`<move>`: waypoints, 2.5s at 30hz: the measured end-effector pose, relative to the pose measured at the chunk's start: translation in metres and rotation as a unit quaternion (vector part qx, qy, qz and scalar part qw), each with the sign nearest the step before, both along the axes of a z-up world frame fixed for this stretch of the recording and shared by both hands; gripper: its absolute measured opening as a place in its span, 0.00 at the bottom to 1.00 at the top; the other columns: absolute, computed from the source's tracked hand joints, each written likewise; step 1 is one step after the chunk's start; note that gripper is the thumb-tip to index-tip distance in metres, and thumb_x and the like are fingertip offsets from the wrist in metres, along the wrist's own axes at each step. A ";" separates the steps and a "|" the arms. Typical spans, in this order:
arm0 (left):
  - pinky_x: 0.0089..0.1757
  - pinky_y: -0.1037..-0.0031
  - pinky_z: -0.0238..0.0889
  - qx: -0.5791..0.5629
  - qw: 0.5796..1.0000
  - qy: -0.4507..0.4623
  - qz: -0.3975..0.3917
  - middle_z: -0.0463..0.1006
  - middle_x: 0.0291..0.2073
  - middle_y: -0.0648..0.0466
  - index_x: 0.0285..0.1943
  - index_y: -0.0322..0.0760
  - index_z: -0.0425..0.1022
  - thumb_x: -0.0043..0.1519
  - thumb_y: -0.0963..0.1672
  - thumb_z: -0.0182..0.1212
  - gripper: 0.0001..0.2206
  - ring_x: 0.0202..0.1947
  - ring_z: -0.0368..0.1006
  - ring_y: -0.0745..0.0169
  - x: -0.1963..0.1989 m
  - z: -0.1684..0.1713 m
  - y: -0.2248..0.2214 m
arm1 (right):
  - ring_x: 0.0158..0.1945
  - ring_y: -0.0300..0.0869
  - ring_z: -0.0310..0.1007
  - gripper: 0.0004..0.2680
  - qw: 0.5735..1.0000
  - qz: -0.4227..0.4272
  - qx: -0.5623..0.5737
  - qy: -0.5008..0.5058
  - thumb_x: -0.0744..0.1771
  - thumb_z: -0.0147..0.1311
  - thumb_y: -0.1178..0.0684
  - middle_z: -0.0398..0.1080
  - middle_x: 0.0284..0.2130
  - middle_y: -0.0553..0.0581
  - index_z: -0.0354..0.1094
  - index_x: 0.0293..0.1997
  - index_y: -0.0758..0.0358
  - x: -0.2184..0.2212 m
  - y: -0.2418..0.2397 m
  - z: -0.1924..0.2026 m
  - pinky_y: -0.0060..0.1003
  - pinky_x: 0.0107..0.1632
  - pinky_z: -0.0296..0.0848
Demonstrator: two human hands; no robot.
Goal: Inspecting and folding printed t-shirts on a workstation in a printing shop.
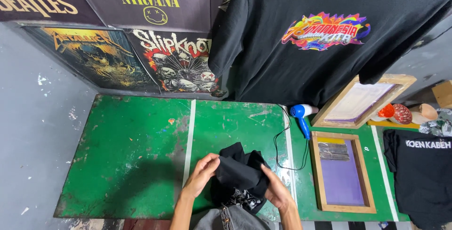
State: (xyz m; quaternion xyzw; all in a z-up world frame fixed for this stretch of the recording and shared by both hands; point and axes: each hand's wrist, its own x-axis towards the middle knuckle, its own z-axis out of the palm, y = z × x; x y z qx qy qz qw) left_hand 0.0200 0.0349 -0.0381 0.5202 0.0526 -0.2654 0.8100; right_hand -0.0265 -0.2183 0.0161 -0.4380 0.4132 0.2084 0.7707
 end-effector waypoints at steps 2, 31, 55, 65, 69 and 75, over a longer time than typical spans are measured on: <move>0.47 0.76 0.60 -0.032 0.997 0.049 0.058 0.73 0.43 0.53 0.55 0.32 0.77 0.67 0.43 0.59 0.11 0.43 0.66 0.68 0.001 -0.014 -0.011 | 0.49 0.61 0.73 0.23 0.999 0.002 0.040 -0.018 0.64 0.55 0.52 0.69 0.54 0.80 0.59 0.62 0.78 -0.006 -0.007 -0.034 0.50 0.48 0.74; 0.31 0.83 0.53 0.070 0.978 -0.156 -0.116 0.68 0.25 0.62 0.57 0.34 0.75 0.63 0.38 0.62 0.13 0.26 0.61 0.75 -0.017 -0.003 -0.024 | 0.33 0.45 0.72 0.11 0.989 0.031 -0.108 -0.096 0.63 0.61 0.67 0.76 0.36 0.65 0.72 0.49 0.79 -0.005 0.043 -0.012 0.37 0.37 0.71; 0.34 0.79 0.64 0.191 0.961 -0.069 -0.186 0.77 0.41 0.44 0.68 0.45 0.66 0.59 0.50 0.68 0.28 0.31 0.67 0.66 -0.011 -0.002 -0.009 | 0.36 0.51 0.78 0.13 0.982 0.082 -0.113 -0.125 0.60 0.66 0.70 0.79 0.38 0.69 0.72 0.48 0.78 -0.005 0.030 -0.041 0.41 0.42 0.77; 0.45 0.78 0.64 0.111 0.974 -0.161 -0.117 0.80 0.42 0.55 0.50 0.33 0.77 0.57 0.39 0.61 0.12 0.41 0.70 0.68 -0.004 0.013 -0.003 | 0.30 0.49 0.76 0.10 0.982 0.047 -0.136 -0.123 0.61 0.64 0.70 0.79 0.33 0.70 0.73 0.43 0.84 -0.009 0.007 -0.045 0.38 0.35 0.74; 0.36 0.80 0.54 0.096 0.992 -0.085 0.009 0.76 0.33 0.56 0.54 0.35 0.79 0.57 0.38 0.63 0.15 0.31 0.64 0.70 -0.002 0.018 0.016 | 0.29 0.41 0.75 0.05 0.975 0.034 -0.098 -0.196 0.64 0.61 0.71 0.79 0.30 0.63 0.73 0.38 0.71 -0.016 -0.029 -0.077 0.31 0.37 0.71; 0.40 0.78 0.62 0.133 0.982 -0.110 -0.072 0.79 0.38 0.52 0.59 0.34 0.76 0.59 0.38 0.58 0.17 0.36 0.69 0.68 -0.005 -0.018 0.027 | 0.30 0.41 0.72 0.04 0.973 0.033 -0.127 -0.189 0.66 0.58 0.68 0.78 0.30 0.64 0.77 0.42 0.79 -0.013 -0.040 -0.070 0.30 0.37 0.66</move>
